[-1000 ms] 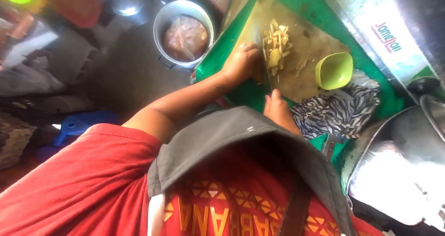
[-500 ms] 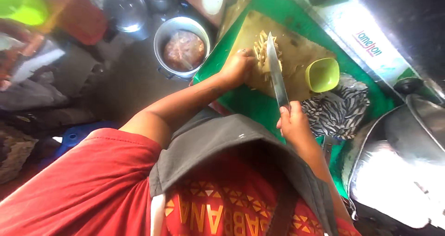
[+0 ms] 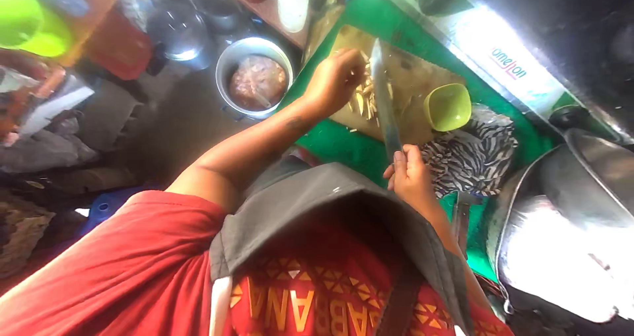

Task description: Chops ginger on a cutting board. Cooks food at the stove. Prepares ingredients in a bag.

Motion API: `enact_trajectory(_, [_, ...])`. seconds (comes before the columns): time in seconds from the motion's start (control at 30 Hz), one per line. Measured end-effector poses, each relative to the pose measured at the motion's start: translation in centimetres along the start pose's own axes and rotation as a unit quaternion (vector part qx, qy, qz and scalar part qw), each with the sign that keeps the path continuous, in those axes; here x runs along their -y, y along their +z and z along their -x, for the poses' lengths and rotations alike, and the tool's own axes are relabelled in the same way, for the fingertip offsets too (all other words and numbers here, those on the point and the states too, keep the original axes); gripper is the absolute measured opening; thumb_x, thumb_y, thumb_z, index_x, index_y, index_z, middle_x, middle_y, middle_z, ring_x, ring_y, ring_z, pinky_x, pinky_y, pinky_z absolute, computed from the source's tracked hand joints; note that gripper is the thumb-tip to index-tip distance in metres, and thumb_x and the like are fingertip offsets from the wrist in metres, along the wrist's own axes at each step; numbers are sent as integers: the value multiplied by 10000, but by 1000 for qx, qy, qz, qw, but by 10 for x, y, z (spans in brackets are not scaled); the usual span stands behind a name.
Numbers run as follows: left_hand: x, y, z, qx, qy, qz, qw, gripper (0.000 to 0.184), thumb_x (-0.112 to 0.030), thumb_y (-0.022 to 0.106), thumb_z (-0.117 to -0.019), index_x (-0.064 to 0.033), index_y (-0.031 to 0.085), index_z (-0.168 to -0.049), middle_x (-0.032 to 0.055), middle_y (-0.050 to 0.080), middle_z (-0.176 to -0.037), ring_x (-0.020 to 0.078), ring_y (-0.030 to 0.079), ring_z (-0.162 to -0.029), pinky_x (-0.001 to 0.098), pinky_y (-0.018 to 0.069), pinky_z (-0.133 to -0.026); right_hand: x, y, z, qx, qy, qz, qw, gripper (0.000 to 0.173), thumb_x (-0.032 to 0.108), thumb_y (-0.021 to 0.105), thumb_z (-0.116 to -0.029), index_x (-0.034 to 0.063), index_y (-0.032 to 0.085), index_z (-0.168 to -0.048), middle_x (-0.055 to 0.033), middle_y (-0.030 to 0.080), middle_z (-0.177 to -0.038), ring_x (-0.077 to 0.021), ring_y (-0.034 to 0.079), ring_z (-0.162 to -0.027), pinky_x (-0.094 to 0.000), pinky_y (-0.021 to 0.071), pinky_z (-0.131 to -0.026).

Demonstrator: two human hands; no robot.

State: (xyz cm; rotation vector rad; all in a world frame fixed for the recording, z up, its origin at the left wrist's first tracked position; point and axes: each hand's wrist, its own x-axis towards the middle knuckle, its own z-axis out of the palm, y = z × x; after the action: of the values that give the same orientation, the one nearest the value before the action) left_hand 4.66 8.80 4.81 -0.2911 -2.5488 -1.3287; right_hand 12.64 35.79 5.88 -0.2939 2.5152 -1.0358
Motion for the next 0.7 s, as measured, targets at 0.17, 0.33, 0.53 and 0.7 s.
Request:
enact_trajectory(0.17, [38, 2, 48, 47, 112, -91, 988, 114, -35, 624, -963, 10, 723, -928, 193, 707, -997, 356, 679, -1010, 475, 553, -902, -4, 19, -12, 49, -9, 108, 993, 333, 194, 388, -1112, -60, 531, -1273, -177, 674, -772, -331, 696, -685, -531, 584, -685])
enact_trajectory(0.33, [45, 14, 65, 31, 93, -69, 993, 134, -78, 660, -967, 8, 755, -1004, 177, 721, -1044, 322, 682, -1032, 415, 543, -943, -8, 28, -9, 2, -52, 161, 986, 310, 183, 420, -1097, -66, 555, -1222, -199, 664, -739, -372, 695, -658, -546, 573, -636])
enact_trajectory(0.53, [45, 17, 57, 22, 49, -116, 992, 171, -56, 600, -984, -11, 761, -949, 160, 726, -1018, 333, 673, -1045, 416, 535, -935, -3, 29, 0, -21, -88, 229, 969, 301, 191, 424, -1086, -53, 573, -1177, -184, 635, -664, -375, 678, -591, -511, 554, -546])
enact_trajectory(0.7, [47, 18, 54, 33, 43, -103, 993, 174, -45, 600, -978, -6, 764, -937, 162, 729, -1031, 329, 679, -1044, 430, 532, -946, 28, 38, -23, 117, 71, 271, 953, 328, 199, 361, -1129, -56, 484, -1295, -274, 684, -858, -479, 722, -855, -600, 571, -738])
